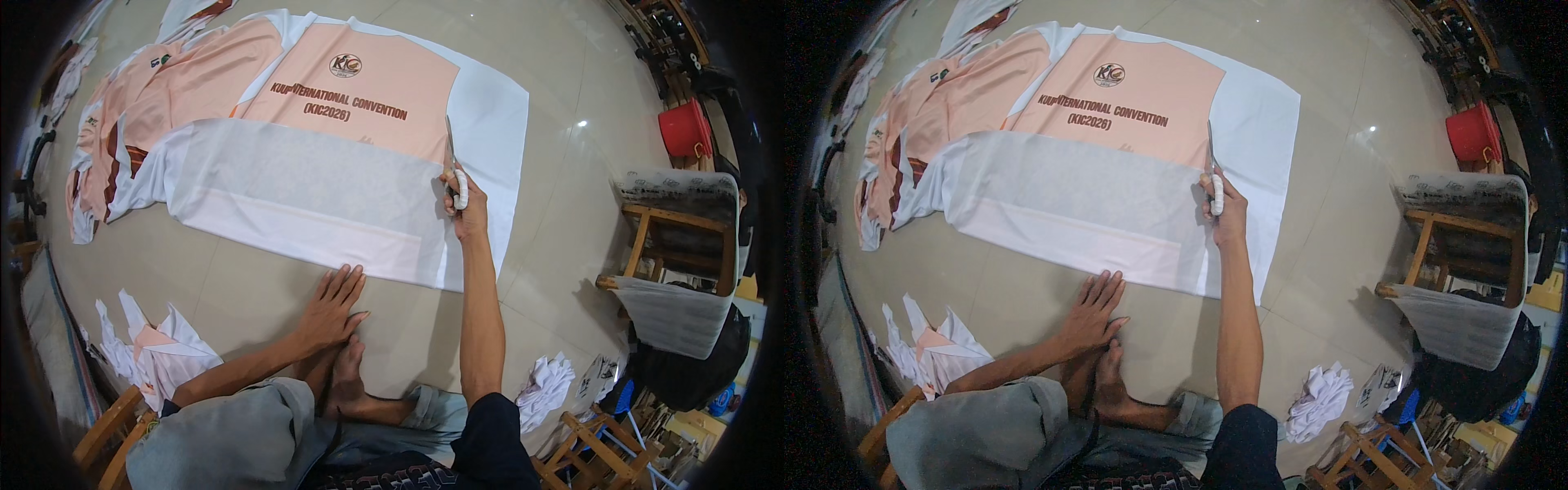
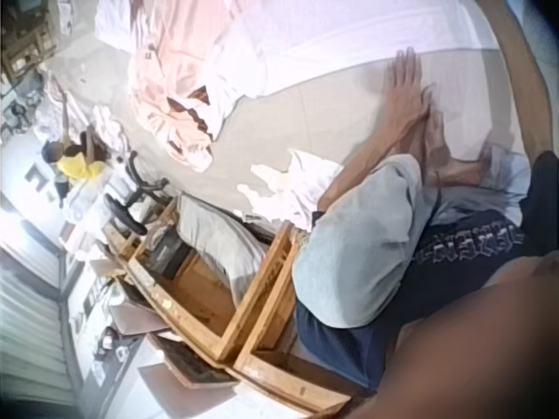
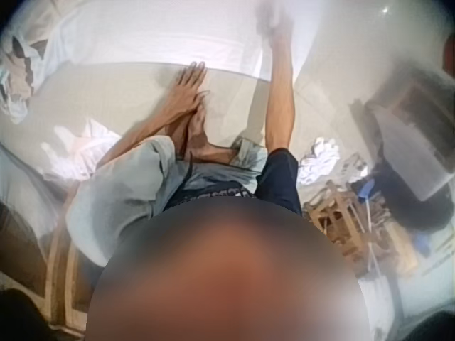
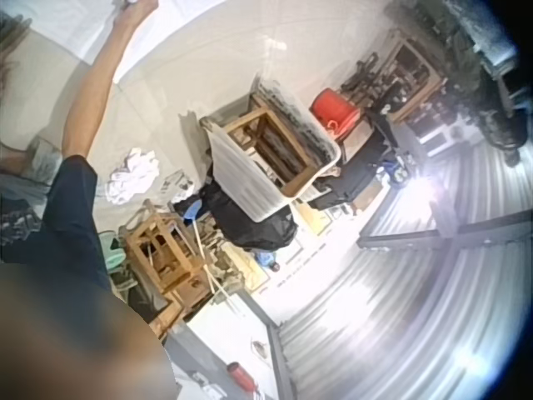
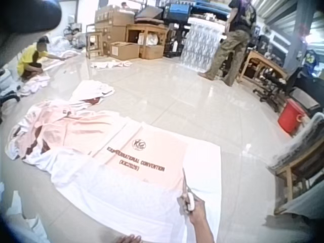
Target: The person uses scissors to cut a large piece of white fabric that has a pink paper pattern attached to it. They carefully follow the pattern's outline to trim the fabric, occasionally lifting and repositioning the material to continue cutting along the edges.
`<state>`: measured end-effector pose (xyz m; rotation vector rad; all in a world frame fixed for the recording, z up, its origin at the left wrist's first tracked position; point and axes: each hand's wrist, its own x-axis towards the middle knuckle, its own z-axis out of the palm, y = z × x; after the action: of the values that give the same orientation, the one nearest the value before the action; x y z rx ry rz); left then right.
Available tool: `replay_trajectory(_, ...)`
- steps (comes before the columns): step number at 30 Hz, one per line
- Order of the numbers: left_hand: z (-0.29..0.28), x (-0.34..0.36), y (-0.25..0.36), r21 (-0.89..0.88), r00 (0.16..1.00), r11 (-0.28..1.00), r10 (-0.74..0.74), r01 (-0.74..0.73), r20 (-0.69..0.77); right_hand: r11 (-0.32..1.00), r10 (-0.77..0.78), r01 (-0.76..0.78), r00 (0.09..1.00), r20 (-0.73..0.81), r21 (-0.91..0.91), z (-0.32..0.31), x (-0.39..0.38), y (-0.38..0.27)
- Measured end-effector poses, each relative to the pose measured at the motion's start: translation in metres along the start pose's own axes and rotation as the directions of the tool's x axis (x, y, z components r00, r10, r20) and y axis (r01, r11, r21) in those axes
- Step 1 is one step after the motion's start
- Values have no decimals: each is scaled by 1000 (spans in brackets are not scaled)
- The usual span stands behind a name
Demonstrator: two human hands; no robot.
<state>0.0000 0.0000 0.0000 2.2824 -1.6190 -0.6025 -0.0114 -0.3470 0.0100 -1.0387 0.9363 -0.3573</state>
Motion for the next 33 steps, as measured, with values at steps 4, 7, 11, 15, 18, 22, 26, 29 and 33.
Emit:
replay_trajectory(4,-4,-1,-1,15,1000,1000,-2,2,8,999,-6,8,999,-39,48,10,-2,4)
replay_trajectory(7,-6,-1,-2,17,1000,1000,0,0,8,997,-24,27,999,-38,70,20,-3,3)
replay_trajectory(11,-3,1,3,-2,999,1000,-16,16,-33,990,-36,46,996,-78,135,30,7,-8)
replay_trajectory(15,-4,2,2,1,1000,1000,-17,17,-15,987,-48,65,992,-116,146,43,18,-10)
replay_trajectory(18,-4,2,1,-12,1000,1000,-15,14,-8,986,-77,95,989,-130,136,48,22,-7)
replay_trajectory(22,-5,1,2,-21,1000,1000,-15,15,8,980,-105,128,983,-149,150,54,27,2)
replay_trajectory(26,-5,1,1,-31,999,999,-15,16,34,984,-127,144,979,-157,104,56,30,7)
replay_trajectory(29,-5,2,1,-12,999,1000,-13,13,49,986,-108,131,972,-209,101,59,32,8)
replay_trajectory(33,-7,2,2,-43,997,999,-22,25,75,972,-136,164,977,-167,167,66,45,-3)
